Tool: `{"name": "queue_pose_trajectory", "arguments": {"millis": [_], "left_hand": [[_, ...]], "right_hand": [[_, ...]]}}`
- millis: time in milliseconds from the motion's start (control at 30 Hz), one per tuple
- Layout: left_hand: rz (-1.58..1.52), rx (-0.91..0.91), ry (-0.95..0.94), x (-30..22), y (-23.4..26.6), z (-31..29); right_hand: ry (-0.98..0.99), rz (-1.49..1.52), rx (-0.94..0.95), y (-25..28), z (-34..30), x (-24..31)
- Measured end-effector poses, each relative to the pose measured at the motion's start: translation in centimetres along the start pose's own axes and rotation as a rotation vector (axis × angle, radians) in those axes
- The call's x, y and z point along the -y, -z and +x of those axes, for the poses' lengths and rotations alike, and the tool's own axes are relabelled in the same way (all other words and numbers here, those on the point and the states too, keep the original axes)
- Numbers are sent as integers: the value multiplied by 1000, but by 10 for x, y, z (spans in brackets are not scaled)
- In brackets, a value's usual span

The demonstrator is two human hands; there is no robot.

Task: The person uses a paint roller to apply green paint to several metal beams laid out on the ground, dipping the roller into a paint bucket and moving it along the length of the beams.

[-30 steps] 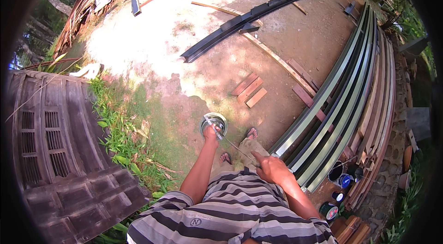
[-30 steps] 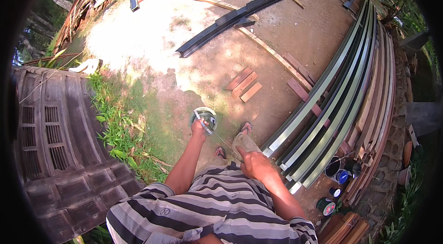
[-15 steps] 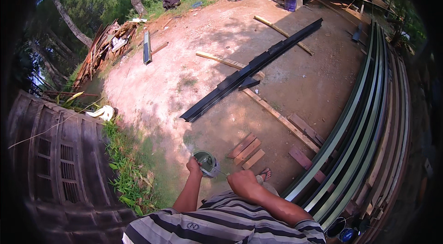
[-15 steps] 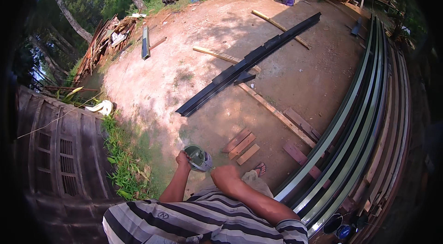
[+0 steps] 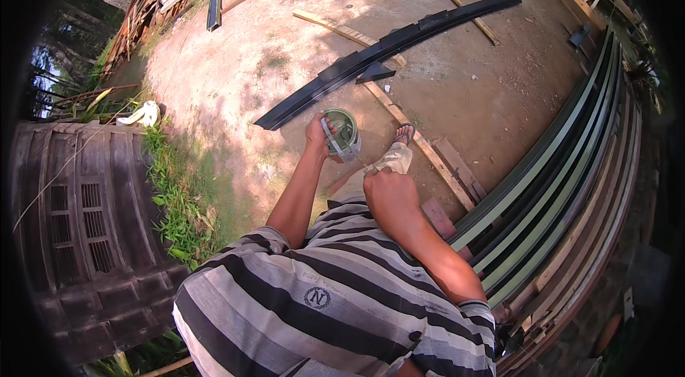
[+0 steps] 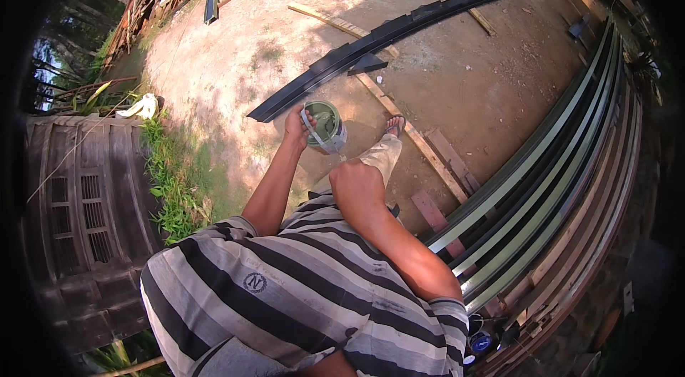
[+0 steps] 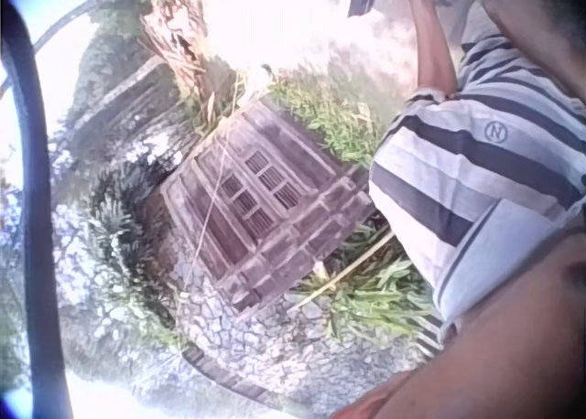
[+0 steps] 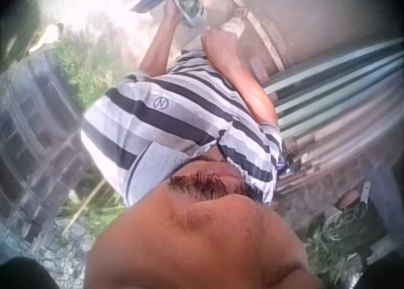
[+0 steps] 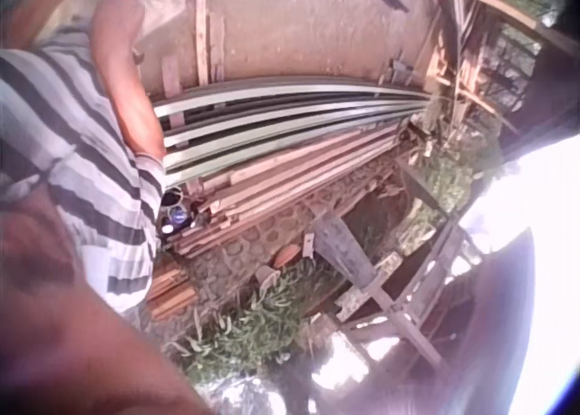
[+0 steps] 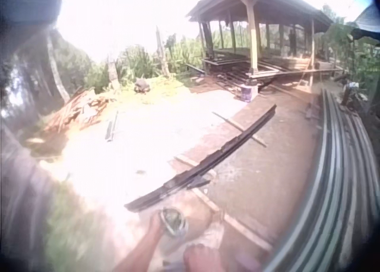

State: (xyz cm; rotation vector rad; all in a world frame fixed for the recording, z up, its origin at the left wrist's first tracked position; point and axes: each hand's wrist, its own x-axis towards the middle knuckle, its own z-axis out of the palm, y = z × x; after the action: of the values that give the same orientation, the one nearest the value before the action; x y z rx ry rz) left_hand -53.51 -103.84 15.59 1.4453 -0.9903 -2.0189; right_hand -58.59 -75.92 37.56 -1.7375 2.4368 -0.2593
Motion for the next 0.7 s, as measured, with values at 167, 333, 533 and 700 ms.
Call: {"name": "queue_pose_trajectory", "arguments": {"millis": [167,333,533,700], "left_hand": [[38,89,43,1,-120,97],[0,102,188,11,-240,167],[131,114,383,6,-378,222],[196,203,340,11,-490,246]], "right_hand": [[-55,8,40,7,76,-119],[-98,97,73,35,152,-225],[-284,-49,42,67,167,-329],[-632,273,125,83,117,-414]]}}
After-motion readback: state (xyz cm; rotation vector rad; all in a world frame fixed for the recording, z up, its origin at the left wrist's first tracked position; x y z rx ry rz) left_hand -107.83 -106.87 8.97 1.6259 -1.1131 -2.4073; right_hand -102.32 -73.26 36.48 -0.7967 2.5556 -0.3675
